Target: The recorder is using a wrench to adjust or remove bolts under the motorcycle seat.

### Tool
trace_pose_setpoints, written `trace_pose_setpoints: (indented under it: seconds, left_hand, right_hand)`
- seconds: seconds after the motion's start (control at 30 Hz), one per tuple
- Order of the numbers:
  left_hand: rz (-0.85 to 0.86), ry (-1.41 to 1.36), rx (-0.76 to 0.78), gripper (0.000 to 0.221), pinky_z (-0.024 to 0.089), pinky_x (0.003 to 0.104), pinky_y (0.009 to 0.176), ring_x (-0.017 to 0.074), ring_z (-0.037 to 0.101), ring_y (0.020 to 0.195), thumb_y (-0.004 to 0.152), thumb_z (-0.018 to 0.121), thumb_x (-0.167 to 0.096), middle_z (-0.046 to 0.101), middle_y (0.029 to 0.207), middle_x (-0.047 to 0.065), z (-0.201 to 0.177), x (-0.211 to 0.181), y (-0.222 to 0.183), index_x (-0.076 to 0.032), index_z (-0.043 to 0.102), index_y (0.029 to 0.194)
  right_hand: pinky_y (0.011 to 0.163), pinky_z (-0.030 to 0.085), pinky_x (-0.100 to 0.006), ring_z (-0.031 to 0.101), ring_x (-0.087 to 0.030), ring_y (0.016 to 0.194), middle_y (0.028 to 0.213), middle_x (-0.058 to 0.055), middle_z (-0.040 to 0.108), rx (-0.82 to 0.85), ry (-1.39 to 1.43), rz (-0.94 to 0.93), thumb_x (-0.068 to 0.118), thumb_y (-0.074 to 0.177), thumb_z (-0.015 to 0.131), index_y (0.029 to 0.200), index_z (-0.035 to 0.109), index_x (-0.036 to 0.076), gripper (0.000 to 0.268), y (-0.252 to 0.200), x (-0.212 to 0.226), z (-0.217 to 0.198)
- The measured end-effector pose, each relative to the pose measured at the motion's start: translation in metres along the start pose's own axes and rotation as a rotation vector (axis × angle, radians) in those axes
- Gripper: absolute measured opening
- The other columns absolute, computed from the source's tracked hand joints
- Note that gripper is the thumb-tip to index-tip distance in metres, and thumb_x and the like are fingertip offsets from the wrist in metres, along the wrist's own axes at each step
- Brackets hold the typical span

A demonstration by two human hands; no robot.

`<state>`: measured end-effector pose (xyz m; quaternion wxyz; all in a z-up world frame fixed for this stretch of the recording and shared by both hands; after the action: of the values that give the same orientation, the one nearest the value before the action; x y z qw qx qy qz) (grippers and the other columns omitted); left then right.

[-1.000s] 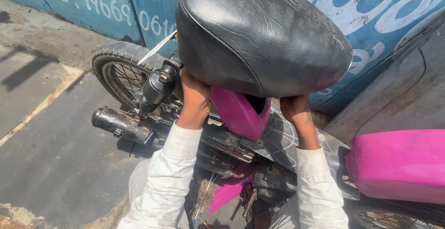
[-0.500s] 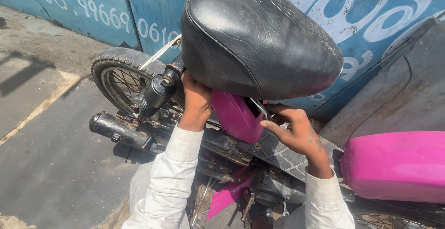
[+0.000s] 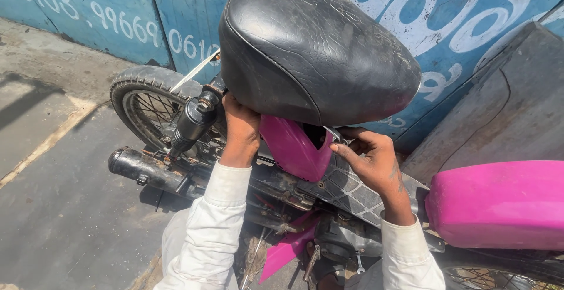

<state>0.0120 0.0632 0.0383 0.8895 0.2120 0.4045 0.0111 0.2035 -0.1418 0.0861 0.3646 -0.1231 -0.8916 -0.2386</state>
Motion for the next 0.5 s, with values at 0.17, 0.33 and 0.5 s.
trace_pose_setpoints:
  seconds: [0.17, 0.33, 0.5]
  left_hand:
    - [-0.070, 0.053, -0.018, 0.016, 0.060, 0.028, 0.080, 0.0171, 0.073, 0.091, 0.094, 0.062, 0.004, 0.075, 0.104, 0.013, 0.000, -0.002, -0.001, 0.008, 0.064, 0.110]
    - [-0.101, 0.015, -0.042, 0.019, 0.060, 0.030, 0.082, 0.0177, 0.073, 0.094, 0.097, 0.060, 0.002, 0.074, 0.108, 0.013, 0.000, -0.002, -0.003, 0.009, 0.063, 0.113]
    - [-0.065, 0.081, -0.048, 0.023, 0.059, 0.029, 0.086, 0.0162, 0.071, 0.099, 0.096, 0.062, 0.002, 0.071, 0.112, 0.010, -0.001, 0.000, -0.003, 0.007, 0.060, 0.118]
  right_hand:
    - [0.058, 0.050, -0.024, 0.065, -0.008, 0.062, 0.073, -0.009, 0.076, 0.039, 0.121, 0.056, 0.014, 0.084, 0.080, 0.109, 0.076, -0.001, 0.029, 0.014, -0.019, 0.005]
    - [0.060, 0.054, -0.027, 0.067, -0.010, 0.066, 0.081, -0.009, 0.078, -0.051, 0.095, 0.027, 0.013, 0.088, 0.077, 0.105, 0.076, -0.001, 0.022, 0.026, -0.031, 0.006]
    - [0.064, 0.057, -0.030, 0.070, -0.015, 0.068, 0.086, -0.011, 0.078, -0.091, 0.233, -0.042, 0.001, 0.091, 0.068, 0.099, 0.074, -0.003, 0.011, 0.045, -0.081, 0.017]
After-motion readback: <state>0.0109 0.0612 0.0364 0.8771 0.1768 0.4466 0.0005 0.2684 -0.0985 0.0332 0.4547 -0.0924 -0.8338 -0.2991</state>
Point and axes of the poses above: each hand's wrist, its own y-axis towards the middle knuckle, its own z-axis out of the palm, x = y × z, the point moved 8 cm from there along y, towards the middle knuckle
